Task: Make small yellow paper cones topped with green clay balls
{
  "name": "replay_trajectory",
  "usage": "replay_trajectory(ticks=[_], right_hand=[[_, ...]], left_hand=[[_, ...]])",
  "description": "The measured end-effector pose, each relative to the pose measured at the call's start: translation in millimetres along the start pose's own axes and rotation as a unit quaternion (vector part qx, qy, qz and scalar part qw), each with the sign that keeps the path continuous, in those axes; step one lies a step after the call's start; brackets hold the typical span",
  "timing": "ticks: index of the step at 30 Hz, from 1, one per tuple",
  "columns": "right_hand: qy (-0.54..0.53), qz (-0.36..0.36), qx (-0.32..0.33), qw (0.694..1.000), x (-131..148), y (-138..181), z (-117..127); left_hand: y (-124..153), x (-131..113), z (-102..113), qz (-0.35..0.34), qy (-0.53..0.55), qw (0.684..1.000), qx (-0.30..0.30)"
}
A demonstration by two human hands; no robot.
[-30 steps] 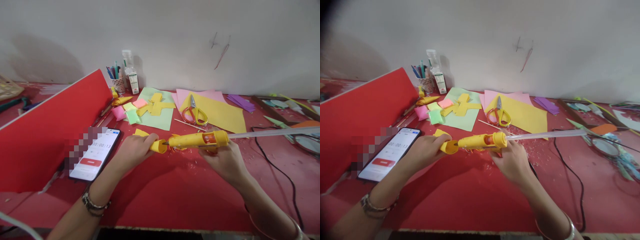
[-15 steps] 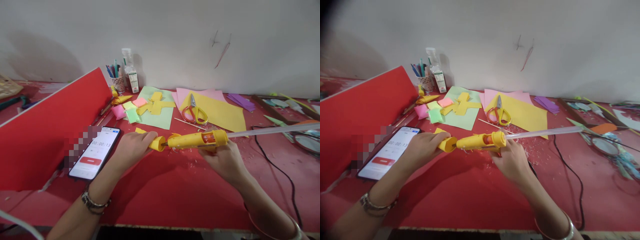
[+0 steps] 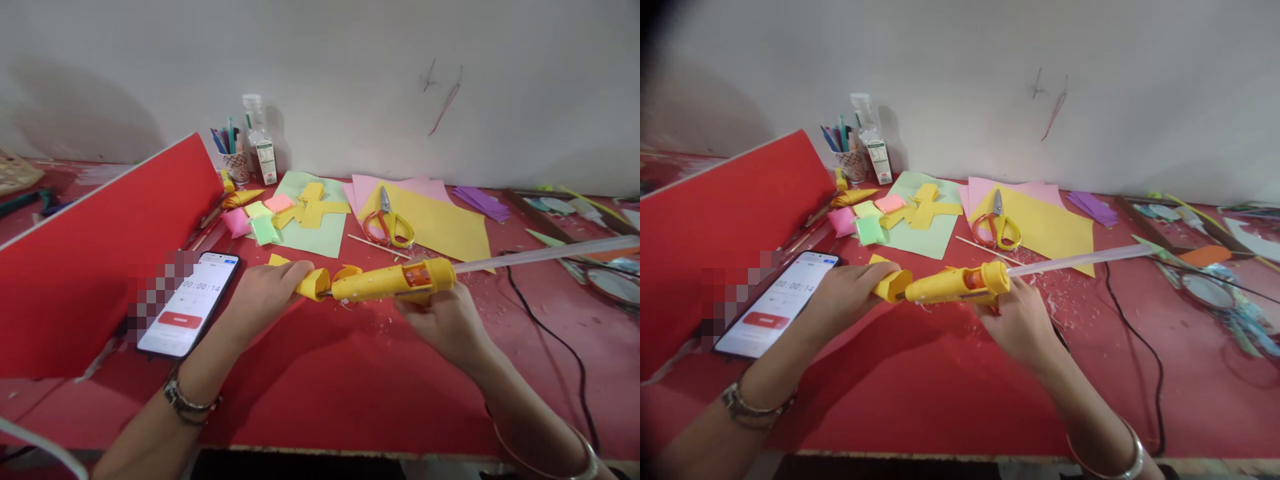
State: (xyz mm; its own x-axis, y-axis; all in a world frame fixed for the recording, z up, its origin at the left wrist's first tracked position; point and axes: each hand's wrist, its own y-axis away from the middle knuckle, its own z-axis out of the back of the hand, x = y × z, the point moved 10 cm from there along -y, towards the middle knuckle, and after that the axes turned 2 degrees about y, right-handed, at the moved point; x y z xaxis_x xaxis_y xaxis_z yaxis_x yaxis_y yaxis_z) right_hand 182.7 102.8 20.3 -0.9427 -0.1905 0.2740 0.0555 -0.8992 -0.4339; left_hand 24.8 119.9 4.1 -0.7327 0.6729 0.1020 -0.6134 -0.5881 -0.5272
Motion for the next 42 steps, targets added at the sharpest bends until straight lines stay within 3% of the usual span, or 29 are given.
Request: replay_trajectory(ticks=[7,13,17,26,32,42], right_hand=[[-0.001,0.080,-0.069,0.994,16,5,11],[-0.012,0.077,-0.099,0.992,15,8,20],[-0.019,0.124,-0.124,0.984,25,11,28],[-0.019,0.165,-0.132,0.977,28,13,27],[-0.018,0.145,-0.095,0.985,22,13,18],[-0.008,0.136,-0.091,0.986,22,10,19]], left_hand=[[2,-7,13,-0.030,0.004,0.997,-0.074],[1,-6,11,-0.019,-0.018,0.998,-0.058],[1,-7,10,-0.025,-0.014,0.998,-0.057],[3,-11,17,-0.052,-0.017,0.993,-0.105],[3,-9,19,-0.043,-0.021,0.993,-0.109],[3,-7,18,-0.029,-0.030,0.994,-0.105]])
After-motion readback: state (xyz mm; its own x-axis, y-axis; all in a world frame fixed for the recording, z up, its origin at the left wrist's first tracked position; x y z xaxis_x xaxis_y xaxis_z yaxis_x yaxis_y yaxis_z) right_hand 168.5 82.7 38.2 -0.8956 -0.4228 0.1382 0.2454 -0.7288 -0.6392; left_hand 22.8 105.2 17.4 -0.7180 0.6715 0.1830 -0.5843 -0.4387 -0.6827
